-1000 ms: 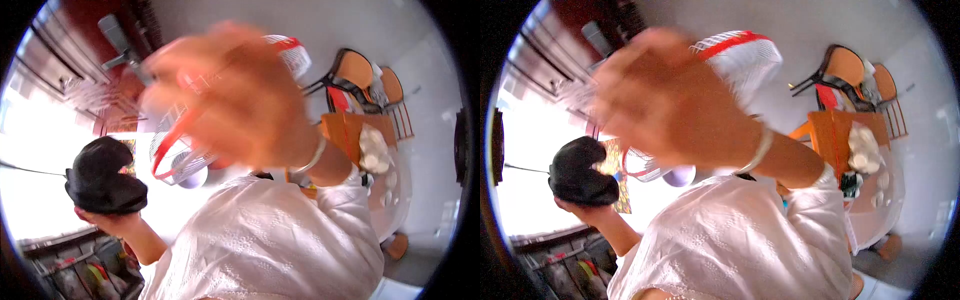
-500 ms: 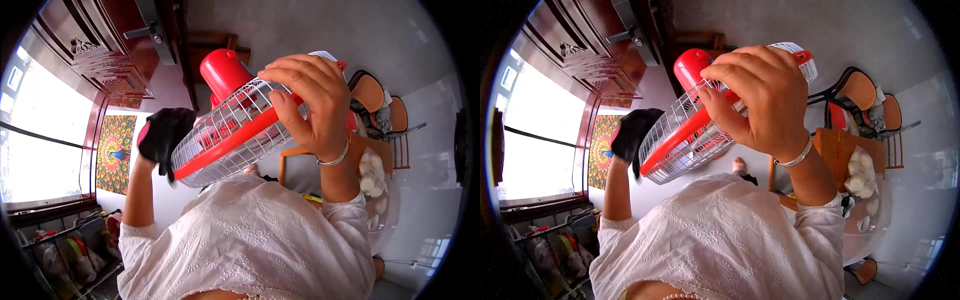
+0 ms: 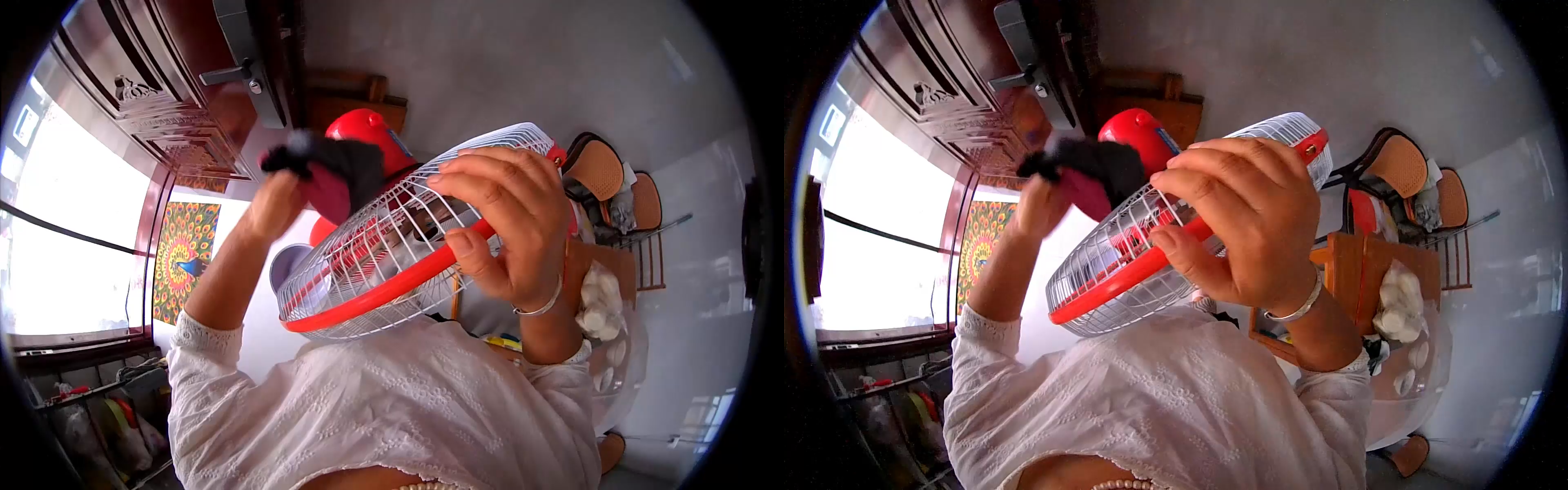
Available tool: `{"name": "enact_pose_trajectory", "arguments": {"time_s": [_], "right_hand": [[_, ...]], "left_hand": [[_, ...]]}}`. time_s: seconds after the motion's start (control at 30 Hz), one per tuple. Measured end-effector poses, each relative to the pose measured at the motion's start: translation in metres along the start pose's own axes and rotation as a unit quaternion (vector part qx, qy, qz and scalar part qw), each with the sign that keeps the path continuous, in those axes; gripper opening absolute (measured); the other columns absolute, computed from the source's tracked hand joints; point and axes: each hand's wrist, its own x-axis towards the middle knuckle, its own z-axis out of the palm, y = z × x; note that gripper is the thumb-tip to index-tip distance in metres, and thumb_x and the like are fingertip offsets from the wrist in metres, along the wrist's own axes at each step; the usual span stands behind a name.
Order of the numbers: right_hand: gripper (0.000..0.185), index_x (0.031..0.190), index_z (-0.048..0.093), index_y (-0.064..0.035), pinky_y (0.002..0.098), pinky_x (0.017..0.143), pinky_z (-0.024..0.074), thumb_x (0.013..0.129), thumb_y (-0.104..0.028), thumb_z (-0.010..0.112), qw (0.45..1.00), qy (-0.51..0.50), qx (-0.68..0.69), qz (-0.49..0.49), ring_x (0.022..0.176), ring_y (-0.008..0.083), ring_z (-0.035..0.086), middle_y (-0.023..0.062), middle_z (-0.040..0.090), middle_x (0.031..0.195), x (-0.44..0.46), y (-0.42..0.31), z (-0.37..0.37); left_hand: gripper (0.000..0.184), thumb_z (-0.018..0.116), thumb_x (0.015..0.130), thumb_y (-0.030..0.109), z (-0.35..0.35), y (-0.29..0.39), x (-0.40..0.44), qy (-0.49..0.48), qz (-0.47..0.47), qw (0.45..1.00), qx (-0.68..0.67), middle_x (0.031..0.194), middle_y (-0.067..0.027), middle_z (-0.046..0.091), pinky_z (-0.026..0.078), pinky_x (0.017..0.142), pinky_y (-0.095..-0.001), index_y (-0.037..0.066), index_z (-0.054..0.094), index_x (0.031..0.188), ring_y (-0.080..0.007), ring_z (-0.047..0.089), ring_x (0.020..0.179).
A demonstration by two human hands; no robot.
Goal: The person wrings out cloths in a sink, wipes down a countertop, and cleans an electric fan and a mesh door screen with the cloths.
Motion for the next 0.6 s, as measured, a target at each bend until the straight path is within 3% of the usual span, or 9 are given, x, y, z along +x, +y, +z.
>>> {"name": "enact_pose_trajectory", "arguments": {"time_s": [0.07,0.1,0.13,0.17,0.23,0.3,0.47,0.5,0.6], "right_hand": [[0.031,0.089,0.068,-0.0094,0.0376,0.078,0.046,0.082,-0.038,0.06,1.0,-0.004,-0.001,0.001,0.086,0.0219,0.064,0.0056,0.067,0.09,0.001,-0.003,0.0],[0.031,0.089,0.068,-0.0092,0.0374,0.077,0.0461,0.082,-0.038,0.06,1.0,-0.008,0.0,-0.001,0.086,0.0218,0.064,0.0057,0.067,0.09,0.002,-0.003,-0.001],[0.032,0.09,0.068,-0.0089,0.0371,0.077,0.0458,0.083,-0.039,0.059,1.0,-0.01,-0.004,-0.009,0.086,0.0216,0.064,0.0056,0.067,0.089,0.001,-0.003,-0.002],[0.032,0.09,0.068,-0.0089,0.0371,0.077,0.0458,0.083,-0.039,0.059,1.0,-0.007,-0.007,-0.013,0.086,0.0216,0.064,0.0056,0.067,0.089,0.001,-0.002,-0.003],[0.033,0.09,0.067,-0.0087,0.0368,0.077,0.0455,0.083,-0.039,0.058,1.0,-0.012,-0.012,-0.008,0.086,0.0213,0.064,0.0053,0.067,0.089,-0.001,0.001,-0.005],[0.032,0.09,0.067,-0.0088,0.0371,0.077,0.0447,0.083,-0.039,0.058,1.0,-0.01,-0.007,-0.003,0.085,0.0212,0.063,0.0052,0.067,0.089,-0.002,0.005,-0.006],[0.035,0.09,0.067,-0.0087,0.0361,0.078,0.0433,0.084,-0.042,0.058,1.0,-0.024,-0.004,0.002,0.085,0.0207,0.062,0.0045,0.065,0.089,-0.004,0.001,-0.008],[0.037,0.09,0.066,-0.0085,0.0372,0.079,0.0433,0.084,-0.044,0.057,0.999,-0.03,-0.008,0.011,0.086,0.0201,0.061,0.0051,0.065,0.09,-0.003,-0.001,-0.008],[0.035,0.088,0.066,-0.009,0.0388,0.08,0.0432,0.083,-0.043,0.058,0.999,0.008,0.031,0.017,0.086,0.0217,0.062,0.0063,0.065,0.091,-0.006,-0.003,-0.001]], "left_hand": [[0.025,0.056,0.083,0.01,-0.016,0.002,0.027,0.066,0.016,0.97,0.235,0.096,-0.0067,0.06,0.046,0.081,-0.028,0.0,0.059,0.106,-0.018,0.057,0.087],[0.028,0.058,0.083,0.011,-0.009,0.005,0.04,0.058,0.057,0.918,0.389,0.097,-0.0071,0.06,0.046,0.082,-0.0281,0.0,0.059,0.108,-0.019,0.058,0.087],[0.033,0.059,0.082,0.012,-0.008,0.001,0.049,-0.015,0.109,0.874,0.474,0.103,-0.0124,0.061,0.045,0.089,-0.0337,0.001,0.058,0.112,-0.0259,0.059,0.097],[0.037,0.059,0.082,0.014,-0.02,-0.017,0.058,-0.089,0.237,0.736,0.628,0.115,-0.0179,0.059,0.039,0.1,-0.0399,0.002,0.058,0.117,-0.0337,0.054,0.11],[0.038,0.061,0.083,0.017,0.007,-0.021,0.061,-0.128,0.348,0.68,0.632,0.124,-0.02,0.055,0.032,0.107,-0.0426,0.005,0.059,0.119,-0.0376,0.047,0.12],[0.038,0.061,0.083,0.022,0.02,-0.028,0.06,-0.222,0.264,0.751,0.564,0.125,-0.0178,0.055,0.032,0.107,-0.042,0.005,0.061,0.117,-0.0354,0.048,0.121],[0.026,0.062,0.081,0.021,0.039,-0.014,0.083,-0.313,0.351,0.747,0.469,0.105,-0.0145,0.064,0.042,0.092,-0.0445,0.004,0.066,0.1,-0.0342,0.058,0.102],[0.023,0.061,0.079,0.018,0.06,0.006,0.076,-0.285,0.373,0.723,0.506,0.102,-0.0156,0.064,0.045,0.089,-0.0407,0.005,0.067,0.097,-0.0346,0.059,0.099],[0.021,0.057,0.085,0.015,0.058,0.008,0.109,-0.338,0.309,0.622,0.635,0.1,-0.0113,0.066,0.047,0.085,-0.0344,0.004,0.066,0.1,-0.0269,0.061,0.095]]}}
